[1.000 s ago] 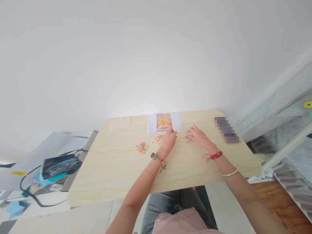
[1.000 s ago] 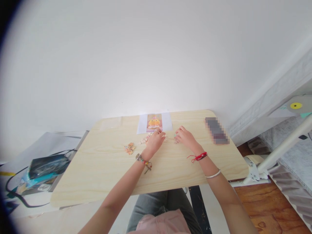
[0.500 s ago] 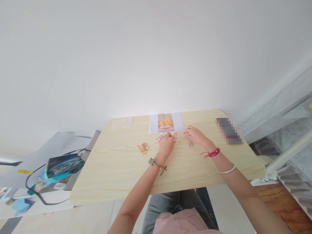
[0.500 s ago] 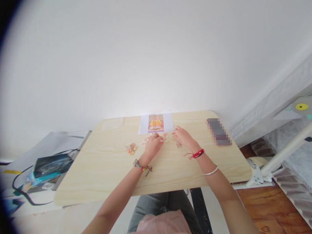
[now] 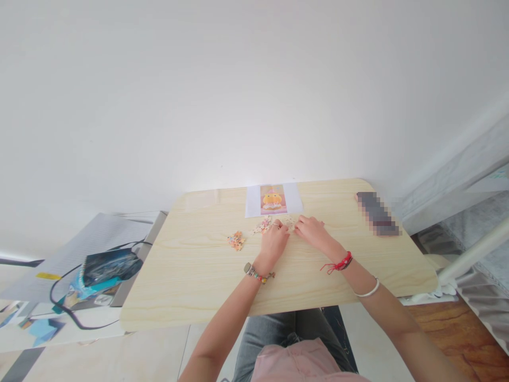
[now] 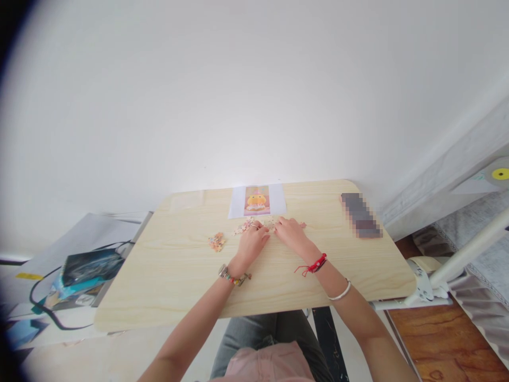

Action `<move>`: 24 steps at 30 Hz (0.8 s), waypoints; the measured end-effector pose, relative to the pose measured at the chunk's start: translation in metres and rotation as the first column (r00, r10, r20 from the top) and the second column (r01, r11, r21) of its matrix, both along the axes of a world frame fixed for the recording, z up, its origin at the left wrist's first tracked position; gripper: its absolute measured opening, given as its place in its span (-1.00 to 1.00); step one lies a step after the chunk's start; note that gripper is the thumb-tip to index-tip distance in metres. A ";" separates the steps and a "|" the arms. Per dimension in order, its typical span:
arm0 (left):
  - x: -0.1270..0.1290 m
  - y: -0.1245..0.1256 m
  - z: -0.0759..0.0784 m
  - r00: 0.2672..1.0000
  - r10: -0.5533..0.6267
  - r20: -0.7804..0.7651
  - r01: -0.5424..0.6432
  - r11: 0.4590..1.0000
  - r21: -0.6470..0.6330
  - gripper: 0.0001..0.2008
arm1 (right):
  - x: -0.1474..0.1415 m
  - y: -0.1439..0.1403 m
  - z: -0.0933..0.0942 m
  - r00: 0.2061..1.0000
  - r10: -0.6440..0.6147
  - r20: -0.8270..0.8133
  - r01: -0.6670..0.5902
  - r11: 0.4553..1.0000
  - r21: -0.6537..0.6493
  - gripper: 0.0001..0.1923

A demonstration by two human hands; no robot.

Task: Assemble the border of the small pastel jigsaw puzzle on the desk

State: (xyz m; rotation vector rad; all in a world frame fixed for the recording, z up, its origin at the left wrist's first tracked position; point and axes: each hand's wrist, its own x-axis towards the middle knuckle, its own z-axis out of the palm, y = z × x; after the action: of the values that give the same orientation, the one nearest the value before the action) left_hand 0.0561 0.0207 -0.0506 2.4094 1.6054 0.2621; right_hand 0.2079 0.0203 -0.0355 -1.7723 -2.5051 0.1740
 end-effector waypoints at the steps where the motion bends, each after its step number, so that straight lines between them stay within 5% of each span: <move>1: 0.000 -0.001 0.000 1.000 -0.005 0.017 0.005 1.000 0.010 -0.84 | 0.001 -0.002 0.000 0.997 -0.018 -0.069 0.019 1.000 0.008 -0.75; 4: -0.002 -0.006 0.000 0.998 -0.003 0.067 0.000 0.999 0.048 -0.82 | 0.003 -0.008 -0.001 0.914 -0.115 -0.388 0.125 0.992 0.002 -0.77; 7: -0.003 -0.010 0.001 0.994 0.015 0.104 -0.024 0.996 0.089 -0.81 | 0.002 -0.011 -0.006 0.721 -0.201 -0.663 0.204 0.976 -0.074 -0.78; 11: -0.004 -0.015 0.001 0.979 0.056 0.194 -0.094 0.977 0.193 -0.79 | -0.002 -0.013 -0.011 0.549 -0.259 -0.795 0.244 0.959 -0.144 -0.76; 20: -0.004 -0.021 -0.002 0.953 0.033 0.301 -0.146 0.921 0.361 -0.83 | -0.011 -0.018 -0.016 0.425 -0.287 -0.858 0.274 0.945 -0.180 -0.71; 24: -0.007 -0.020 0.001 0.965 0.000 0.263 -0.100 0.924 0.369 -0.83 | -0.007 -0.020 -0.014 0.497 -0.232 -0.836 0.237 0.963 -0.126 -0.74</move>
State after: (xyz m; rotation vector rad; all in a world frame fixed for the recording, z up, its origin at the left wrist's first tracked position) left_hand 0.0489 0.0011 -0.0497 2.4665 1.6146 0.9385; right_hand 0.2011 0.0000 -0.0493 -1.4495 -1.5217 0.7985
